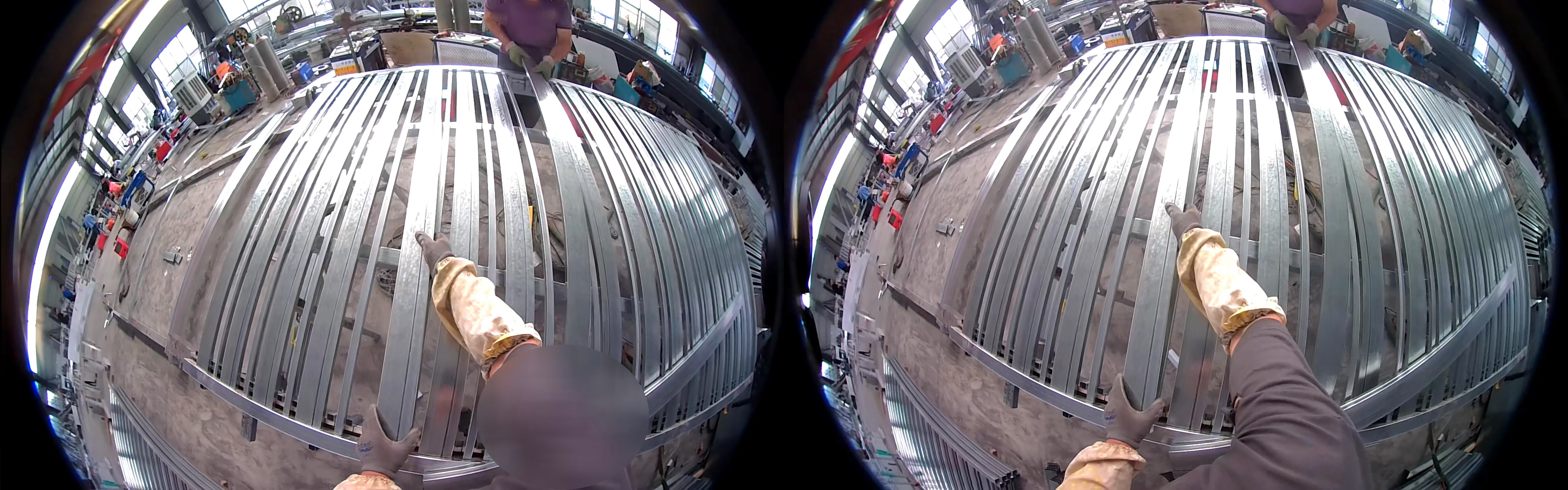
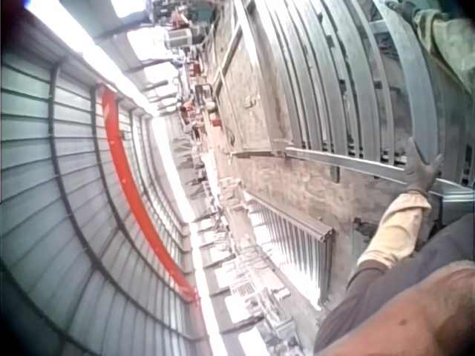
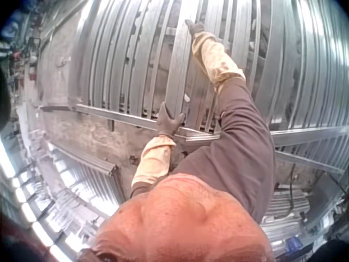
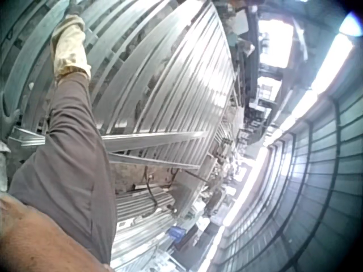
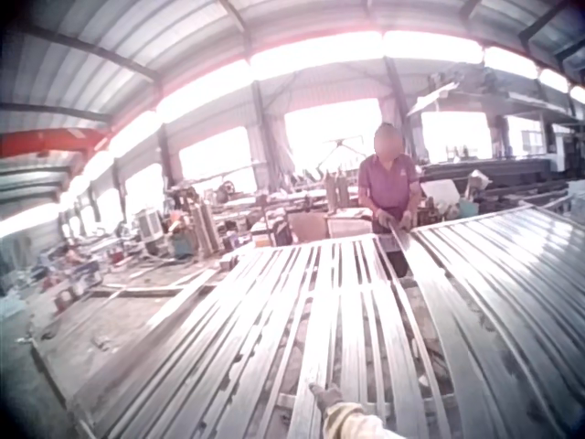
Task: The person repeatedly picks up long metal bars and places them into a large metal frame structure. They align the bars with existing slots and adjust their position to fit securely. The task involves handling multiple bars one at a time and ensuring they are properly seated within the frame.
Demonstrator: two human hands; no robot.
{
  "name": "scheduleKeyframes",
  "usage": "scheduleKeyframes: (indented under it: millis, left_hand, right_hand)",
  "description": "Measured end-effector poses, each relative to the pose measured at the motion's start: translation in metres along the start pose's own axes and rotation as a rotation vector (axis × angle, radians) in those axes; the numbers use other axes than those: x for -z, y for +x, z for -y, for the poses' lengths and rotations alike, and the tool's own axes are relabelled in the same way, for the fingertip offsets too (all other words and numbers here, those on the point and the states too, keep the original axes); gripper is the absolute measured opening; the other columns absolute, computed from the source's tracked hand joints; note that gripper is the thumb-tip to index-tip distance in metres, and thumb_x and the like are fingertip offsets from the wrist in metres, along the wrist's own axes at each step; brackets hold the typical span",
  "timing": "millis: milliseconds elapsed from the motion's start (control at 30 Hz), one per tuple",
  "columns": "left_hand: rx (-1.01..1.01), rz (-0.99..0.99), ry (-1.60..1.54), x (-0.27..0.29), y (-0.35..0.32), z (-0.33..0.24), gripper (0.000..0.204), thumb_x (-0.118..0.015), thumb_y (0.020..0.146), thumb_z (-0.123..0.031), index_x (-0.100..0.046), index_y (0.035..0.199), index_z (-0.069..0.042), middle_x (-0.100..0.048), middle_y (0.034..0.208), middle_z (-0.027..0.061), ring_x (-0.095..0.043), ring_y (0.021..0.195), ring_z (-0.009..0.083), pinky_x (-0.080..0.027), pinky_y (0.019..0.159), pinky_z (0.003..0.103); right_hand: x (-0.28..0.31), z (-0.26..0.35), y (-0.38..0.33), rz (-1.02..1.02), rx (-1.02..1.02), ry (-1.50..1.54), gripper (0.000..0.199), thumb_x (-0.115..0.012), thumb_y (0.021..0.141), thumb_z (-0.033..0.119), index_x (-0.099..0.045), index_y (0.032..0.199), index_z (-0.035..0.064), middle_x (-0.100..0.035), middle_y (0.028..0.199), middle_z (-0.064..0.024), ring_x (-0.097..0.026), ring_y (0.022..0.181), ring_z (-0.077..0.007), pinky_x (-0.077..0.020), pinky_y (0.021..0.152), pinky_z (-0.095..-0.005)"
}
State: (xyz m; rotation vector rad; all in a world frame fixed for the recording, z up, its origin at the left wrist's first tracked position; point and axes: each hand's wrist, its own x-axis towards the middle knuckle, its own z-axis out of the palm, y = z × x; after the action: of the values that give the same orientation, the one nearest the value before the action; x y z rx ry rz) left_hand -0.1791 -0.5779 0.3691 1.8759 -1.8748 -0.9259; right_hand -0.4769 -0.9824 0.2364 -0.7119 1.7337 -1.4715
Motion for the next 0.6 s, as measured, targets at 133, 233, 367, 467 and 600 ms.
scheduleKeyframes:
  millis: [133,233,367,467,600]
  left_hand:
    - [0.039,-0.070,0.136,0.007,-0.007,0.021,0.113,-0.093,0.065,-0.048,-0.040,0.149,0.007,-0.062,0.130,0.0284,-0.062,0.121,0.0428,-0.051,0.102,0.048]
    - [0.034,-0.150,0.112,0.012,-0.010,0.047,0.112,-0.093,0.065,-0.044,-0.040,0.150,0.005,-0.061,0.131,0.0286,-0.061,0.122,0.0430,-0.051,0.102,0.047]
    - [0.046,-0.141,0.060,0.011,0.019,0.044,0.098,-0.090,0.069,-0.035,-0.046,0.149,0.000,-0.058,0.139,0.0250,-0.057,0.127,0.0415,-0.048,0.107,0.046]
    - [-0.280,-0.182,0.366,0.025,0.019,0.038,0.086,-0.085,0.072,-0.031,-0.051,0.145,-0.001,-0.056,0.141,0.0208,-0.050,0.135,0.0396,-0.041,0.114,0.049]
    - [-0.285,-0.225,0.101,0.011,0.008,0.088,0.078,-0.081,0.075,-0.031,-0.053,0.141,0.000,-0.053,0.144,0.0199,-0.047,0.136,0.0433,-0.037,0.116,0.053]
  right_hand:
    - [-0.028,0.018,-0.048,0.235,-0.157,-0.140,0.081,-0.076,0.091,0.042,-0.049,0.144,-0.0114,-0.058,0.141,-0.0344,-0.055,0.135,-0.0470,-0.0431,0.113,-0.0461]
    - [-0.048,0.023,-0.129,0.324,-0.114,-0.165,0.106,-0.076,0.088,0.040,-0.019,0.159,-0.0122,-0.034,0.160,-0.0356,-0.034,0.152,-0.0445,-0.0271,0.126,-0.0414]
    - [-0.038,-0.013,-0.180,0.240,0.033,-0.273,0.107,-0.078,0.088,0.036,-0.013,0.163,-0.0044,-0.035,0.159,-0.0358,-0.035,0.150,-0.0452,-0.0287,0.125,-0.0431]
    - [-0.061,0.000,-0.186,0.162,0.004,-0.494,0.107,-0.075,0.090,0.033,-0.006,0.165,-0.0015,-0.022,0.167,-0.0320,-0.029,0.155,-0.0418,-0.0242,0.128,-0.0406]
    - [-0.074,-0.004,-0.182,0.032,-0.026,-0.472,0.104,-0.079,0.085,0.036,-0.021,0.161,-0.0059,-0.036,0.161,-0.0327,-0.035,0.152,-0.0419,-0.0270,0.127,-0.0393]
